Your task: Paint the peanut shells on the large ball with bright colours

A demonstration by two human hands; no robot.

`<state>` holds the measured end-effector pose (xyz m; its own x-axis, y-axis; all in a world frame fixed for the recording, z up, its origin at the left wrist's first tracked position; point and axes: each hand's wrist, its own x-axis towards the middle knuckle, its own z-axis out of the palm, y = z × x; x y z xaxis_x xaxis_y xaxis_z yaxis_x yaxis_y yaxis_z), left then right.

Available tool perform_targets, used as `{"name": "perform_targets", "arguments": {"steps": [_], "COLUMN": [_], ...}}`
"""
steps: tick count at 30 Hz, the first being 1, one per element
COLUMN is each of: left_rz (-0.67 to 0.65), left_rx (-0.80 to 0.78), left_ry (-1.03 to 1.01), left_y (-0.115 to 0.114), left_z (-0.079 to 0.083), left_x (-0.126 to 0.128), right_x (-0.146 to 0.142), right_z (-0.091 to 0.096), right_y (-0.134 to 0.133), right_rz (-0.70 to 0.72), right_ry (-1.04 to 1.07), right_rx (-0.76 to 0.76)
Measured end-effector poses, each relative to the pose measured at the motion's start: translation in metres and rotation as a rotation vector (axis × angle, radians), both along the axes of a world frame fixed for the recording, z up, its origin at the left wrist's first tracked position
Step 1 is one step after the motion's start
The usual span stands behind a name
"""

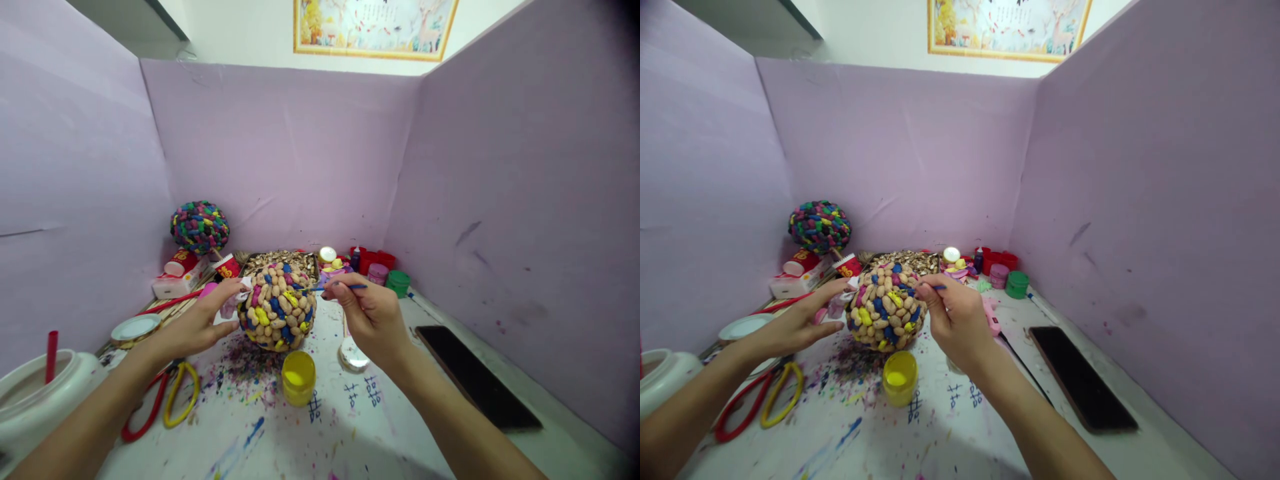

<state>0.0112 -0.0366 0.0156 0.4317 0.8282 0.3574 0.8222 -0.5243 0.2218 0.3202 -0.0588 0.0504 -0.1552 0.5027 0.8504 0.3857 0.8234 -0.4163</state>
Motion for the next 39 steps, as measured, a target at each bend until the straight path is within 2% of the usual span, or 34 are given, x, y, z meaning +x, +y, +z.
{"name": "perform_targets", "arguments": {"steps": [23,39], "left_rz": [0.023,0.016], "left_rx": [0.003,-0.011], "left_ry": [0.011,-0.011], "left_y": [-0.0012,0.0000], "left_z": [0.0005,-0.0012], "left_x": [-0.0004,-0.0004], "right_x": [0.0065,0.0024], "right_z": [0.0021,-0.0003], "right_y": [0.0009,0.0000], "right_rz": [-0.076,-0.039], "right_ry": [-0.014,0.007], "right_rx": [0.021,0.019]}}
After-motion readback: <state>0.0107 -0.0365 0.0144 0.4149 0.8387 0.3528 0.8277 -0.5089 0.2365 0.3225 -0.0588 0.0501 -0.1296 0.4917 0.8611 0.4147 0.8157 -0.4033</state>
